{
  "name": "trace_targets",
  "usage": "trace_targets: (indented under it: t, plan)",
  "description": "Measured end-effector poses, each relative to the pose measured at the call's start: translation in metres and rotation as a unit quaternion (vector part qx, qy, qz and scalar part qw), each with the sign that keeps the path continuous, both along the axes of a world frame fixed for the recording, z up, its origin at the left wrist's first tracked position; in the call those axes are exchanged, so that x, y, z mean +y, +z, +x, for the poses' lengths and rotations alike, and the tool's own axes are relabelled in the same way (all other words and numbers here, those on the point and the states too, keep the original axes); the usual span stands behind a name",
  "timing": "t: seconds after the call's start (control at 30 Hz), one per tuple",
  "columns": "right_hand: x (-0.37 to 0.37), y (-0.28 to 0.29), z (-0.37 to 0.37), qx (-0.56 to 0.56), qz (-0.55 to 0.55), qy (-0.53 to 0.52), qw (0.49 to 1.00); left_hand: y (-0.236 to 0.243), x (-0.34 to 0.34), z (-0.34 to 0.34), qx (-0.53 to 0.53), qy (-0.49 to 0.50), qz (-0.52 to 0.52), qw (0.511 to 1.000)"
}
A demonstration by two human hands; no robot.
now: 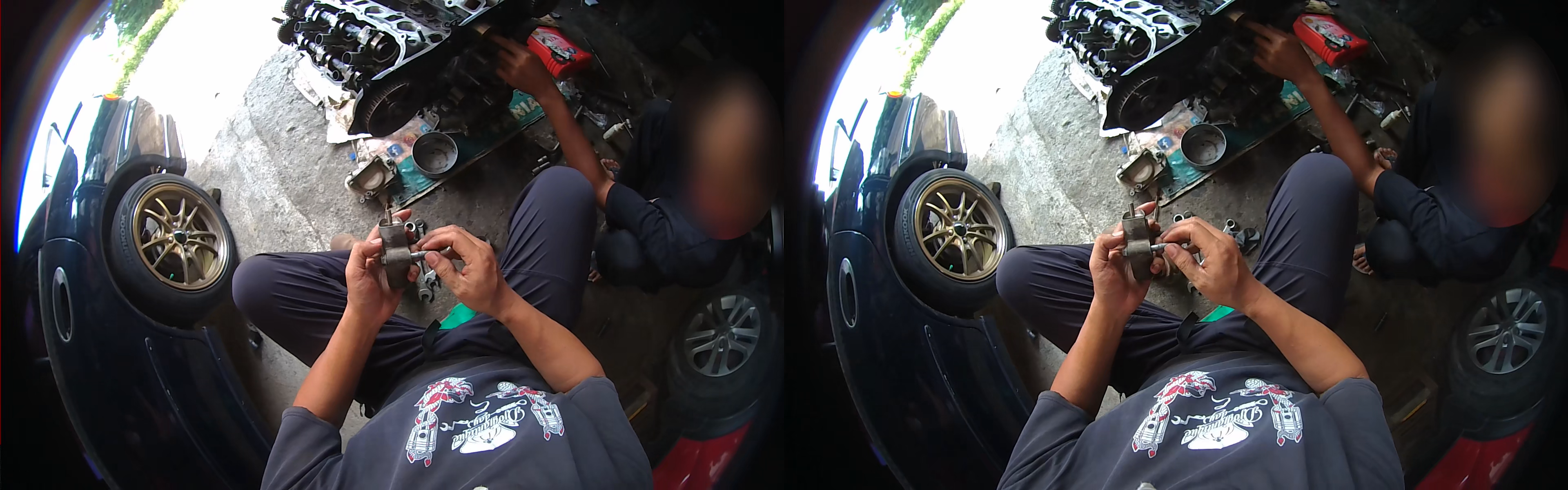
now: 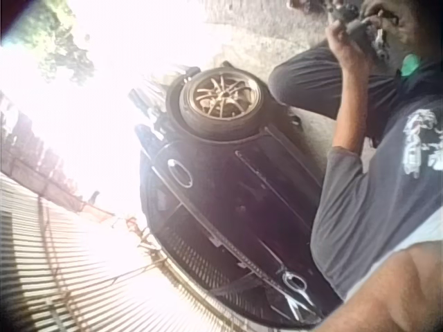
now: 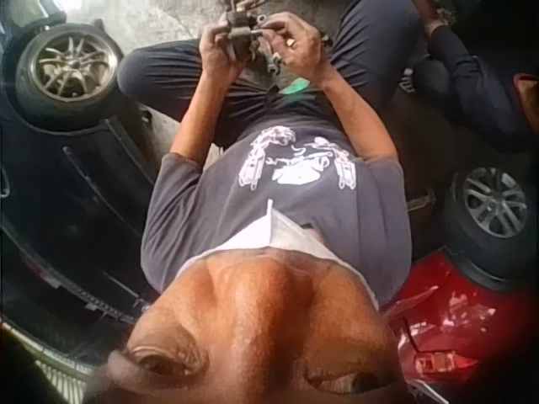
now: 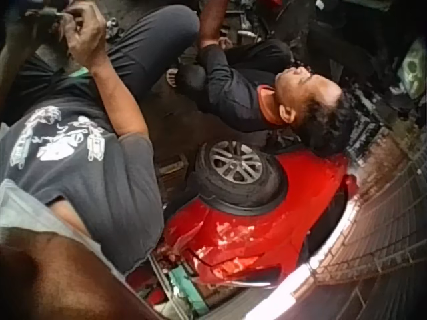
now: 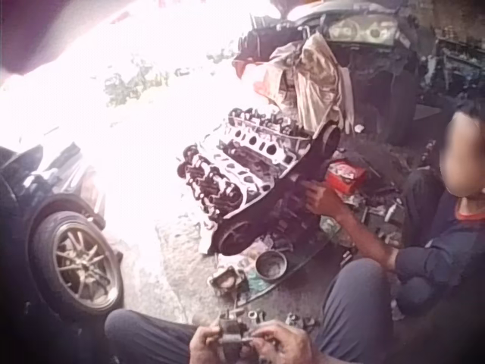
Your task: Inspecting and cleaning engine components during a teardown.
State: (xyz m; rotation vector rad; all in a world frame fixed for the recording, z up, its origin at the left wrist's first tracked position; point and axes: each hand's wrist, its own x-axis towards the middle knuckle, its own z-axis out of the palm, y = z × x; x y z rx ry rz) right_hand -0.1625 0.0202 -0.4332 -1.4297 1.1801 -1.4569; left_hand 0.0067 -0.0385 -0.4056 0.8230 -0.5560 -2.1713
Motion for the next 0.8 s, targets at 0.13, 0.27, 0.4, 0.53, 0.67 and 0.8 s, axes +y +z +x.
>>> trace_targets:
  t: [0.13, 0.27, 0.4, 0.53, 0.67, 0.8]
  plan:
    - [0.0, -0.005, -0.005, 0.088, -0.033, -0.021, 0.995, 0.0, 0.0, 0.001, -0.021, -0.016, -0.011, 1.0]
    - [0.001, -0.011, -0.007, -0.079, 0.073, 0.061, 0.992, -0.003, 0.0, 0.001, -0.022, -0.023, -0.035, 0.999]
    - [0.002, -0.017, -0.005, -0.135, 0.091, 0.066, 0.985, -0.002, 0.001, -0.001, -0.032, -0.021, -0.04, 0.998]
    - [0.001, -0.025, -0.003, -0.157, 0.062, -0.018, 0.986, -0.001, 0.005, -0.007, -0.029, -0.05, -0.04, 0.997]
    - [0.0, -0.029, -0.002, -0.215, 0.098, -0.018, 0.971, -0.004, 0.006, -0.009, -0.02, -0.084, -0.038, 0.996]
    - [0.002, -0.027, -0.002, -0.252, 0.038, -0.018, 0.967, -0.006, 0.006, -0.005, -0.01, -0.105, -0.093, 0.99]
